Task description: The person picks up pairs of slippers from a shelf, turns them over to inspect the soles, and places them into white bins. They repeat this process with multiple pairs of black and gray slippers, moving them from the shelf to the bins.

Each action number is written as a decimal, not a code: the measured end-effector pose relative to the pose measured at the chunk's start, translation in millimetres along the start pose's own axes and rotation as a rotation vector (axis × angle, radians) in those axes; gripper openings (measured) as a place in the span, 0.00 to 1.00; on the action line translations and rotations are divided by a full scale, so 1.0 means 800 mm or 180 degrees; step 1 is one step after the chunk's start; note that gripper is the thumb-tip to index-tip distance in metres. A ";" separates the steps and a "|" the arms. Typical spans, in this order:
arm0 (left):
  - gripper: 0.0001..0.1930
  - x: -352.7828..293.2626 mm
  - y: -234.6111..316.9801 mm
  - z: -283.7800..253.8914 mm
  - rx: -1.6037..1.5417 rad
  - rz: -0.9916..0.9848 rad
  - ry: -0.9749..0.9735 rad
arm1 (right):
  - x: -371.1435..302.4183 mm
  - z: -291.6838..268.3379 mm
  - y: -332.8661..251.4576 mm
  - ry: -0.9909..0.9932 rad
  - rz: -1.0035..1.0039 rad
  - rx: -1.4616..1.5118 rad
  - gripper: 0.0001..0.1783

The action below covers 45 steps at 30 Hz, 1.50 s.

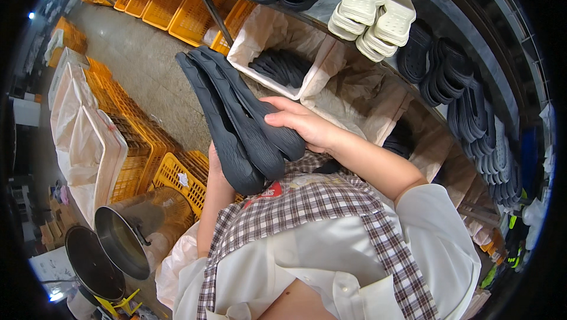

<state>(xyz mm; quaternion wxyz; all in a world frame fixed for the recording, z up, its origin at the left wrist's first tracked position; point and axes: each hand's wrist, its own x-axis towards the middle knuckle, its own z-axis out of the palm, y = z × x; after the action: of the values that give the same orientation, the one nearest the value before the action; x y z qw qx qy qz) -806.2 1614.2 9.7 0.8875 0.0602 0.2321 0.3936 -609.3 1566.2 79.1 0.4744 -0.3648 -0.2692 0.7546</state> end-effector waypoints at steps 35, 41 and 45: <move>0.21 0.065 -0.031 0.101 0.2544 0.0750 0.0093 | -0.195 -0.172 -0.333 0.3608 -0.0970 -0.1207 0.16; 0.19 0.062 -0.037 0.066 0.2599 0.0609 0.0221 | -0.162 -0.332 -0.360 0.4086 0.0375 -0.1259 0.22; 0.18 0.064 -0.034 0.050 0.2596 0.0564 0.0397 | -0.154 -0.396 -0.334 0.3918 0.0973 -0.0915 0.26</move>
<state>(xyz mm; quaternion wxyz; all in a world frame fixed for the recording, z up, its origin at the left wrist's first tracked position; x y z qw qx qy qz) -739.7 1635.7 18.7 0.7379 0.4023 0.4160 0.3472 -180.3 1581.2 129.5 0.3756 -0.8246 0.0085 0.4230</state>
